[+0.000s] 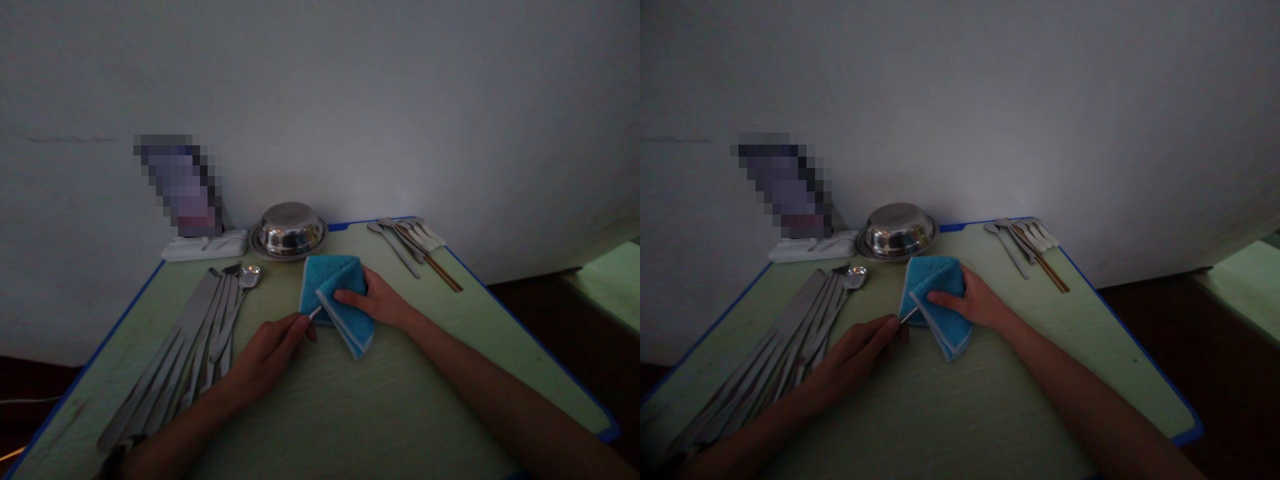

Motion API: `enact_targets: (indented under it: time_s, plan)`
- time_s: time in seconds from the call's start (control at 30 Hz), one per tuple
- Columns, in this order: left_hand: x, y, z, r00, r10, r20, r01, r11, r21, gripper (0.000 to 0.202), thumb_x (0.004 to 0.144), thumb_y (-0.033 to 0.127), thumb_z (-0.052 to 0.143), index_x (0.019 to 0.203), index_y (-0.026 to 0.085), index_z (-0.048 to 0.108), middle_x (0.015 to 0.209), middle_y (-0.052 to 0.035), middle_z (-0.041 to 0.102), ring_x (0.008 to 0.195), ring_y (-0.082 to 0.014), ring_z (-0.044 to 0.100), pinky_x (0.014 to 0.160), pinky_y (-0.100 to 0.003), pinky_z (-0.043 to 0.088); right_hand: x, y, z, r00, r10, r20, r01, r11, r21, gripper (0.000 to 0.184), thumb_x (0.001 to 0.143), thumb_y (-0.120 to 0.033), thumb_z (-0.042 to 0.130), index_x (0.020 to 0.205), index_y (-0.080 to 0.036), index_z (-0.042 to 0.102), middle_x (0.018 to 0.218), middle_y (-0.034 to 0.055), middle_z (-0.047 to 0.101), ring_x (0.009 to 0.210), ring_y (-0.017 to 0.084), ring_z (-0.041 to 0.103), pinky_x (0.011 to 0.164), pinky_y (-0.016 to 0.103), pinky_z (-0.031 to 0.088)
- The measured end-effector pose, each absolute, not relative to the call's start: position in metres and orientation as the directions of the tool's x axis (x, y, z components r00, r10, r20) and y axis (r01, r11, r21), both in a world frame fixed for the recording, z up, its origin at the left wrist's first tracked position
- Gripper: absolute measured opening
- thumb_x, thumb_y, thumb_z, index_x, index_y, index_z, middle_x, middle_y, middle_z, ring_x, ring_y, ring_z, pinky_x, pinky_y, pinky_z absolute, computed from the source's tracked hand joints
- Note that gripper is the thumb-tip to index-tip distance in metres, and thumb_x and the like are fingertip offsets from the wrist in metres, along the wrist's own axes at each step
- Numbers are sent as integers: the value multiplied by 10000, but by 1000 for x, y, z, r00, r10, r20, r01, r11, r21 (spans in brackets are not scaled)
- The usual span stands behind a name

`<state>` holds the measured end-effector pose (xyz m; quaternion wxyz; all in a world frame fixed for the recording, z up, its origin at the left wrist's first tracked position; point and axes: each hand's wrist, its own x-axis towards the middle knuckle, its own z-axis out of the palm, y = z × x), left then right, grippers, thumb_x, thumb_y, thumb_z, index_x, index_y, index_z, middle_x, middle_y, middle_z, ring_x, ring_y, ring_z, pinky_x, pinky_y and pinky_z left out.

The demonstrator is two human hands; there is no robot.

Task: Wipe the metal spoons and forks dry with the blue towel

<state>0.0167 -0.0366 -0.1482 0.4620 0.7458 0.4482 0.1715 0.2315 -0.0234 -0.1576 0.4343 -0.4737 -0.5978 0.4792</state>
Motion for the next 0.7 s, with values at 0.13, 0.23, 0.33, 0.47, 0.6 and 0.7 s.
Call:
enact_targets:
  time_s: [0.13,0.23,0.33,0.47,0.6,0.7]
  plan:
    - [18,-37,-147,533,832,-152,509,-172,843,396,890,440,303,738,174,555,531,46,416,493,-112,411,473,-209,313,232,-22,-160,-118,992,34,138,50,-989,411,634,-410,710,948,-203,545,891,18,625,776,157,578,686,275,474]
    - [17,-37,-149,550,825,-131,500,-201,842,393,898,429,299,731,175,549,539,46,426,499,-110,417,484,-210,313,229,-21,-164,-26,1000,-13,147,-9,-989,323,694,-500,621,760,-190,558,690,-18,582,603,122,534,533,230,435]
    - [16,-36,-151,569,812,-131,498,-214,840,394,906,426,285,732,177,536,539,50,416,505,-108,415,492,-210,312,227,-21,-166,16,998,-63,137,-65,-988,425,710,-588,541,588,-187,472,505,-47,468,441,97,442,390,212,330]
    - [16,-36,-151,582,801,-140,497,-214,841,384,906,419,284,720,178,518,534,51,394,502,-110,398,489,-212,308,225,-22,-166,47,993,-105,104,-109,-989,501,711,-640,489,502,-197,379,409,-61,384,363,83,373,344,218,247]
    - [17,-37,-149,575,806,-143,499,-206,842,373,903,410,292,719,179,520,544,46,409,517,-116,413,502,-214,319,228,-20,-168,16,991,-133,42,-134,-990,491,734,-637,459,520,-195,444,423,-48,445,394,104,431,375,232,306]
    - [17,-36,-148,559,815,-153,494,-179,851,380,902,421,289,732,183,533,551,43,424,519,-120,424,503,-216,327,234,-16,-171,-56,988,-145,-17,-146,-989,420,755,-577,475,618,-190,566,531,-21,575,503,136,542,490,255,426]
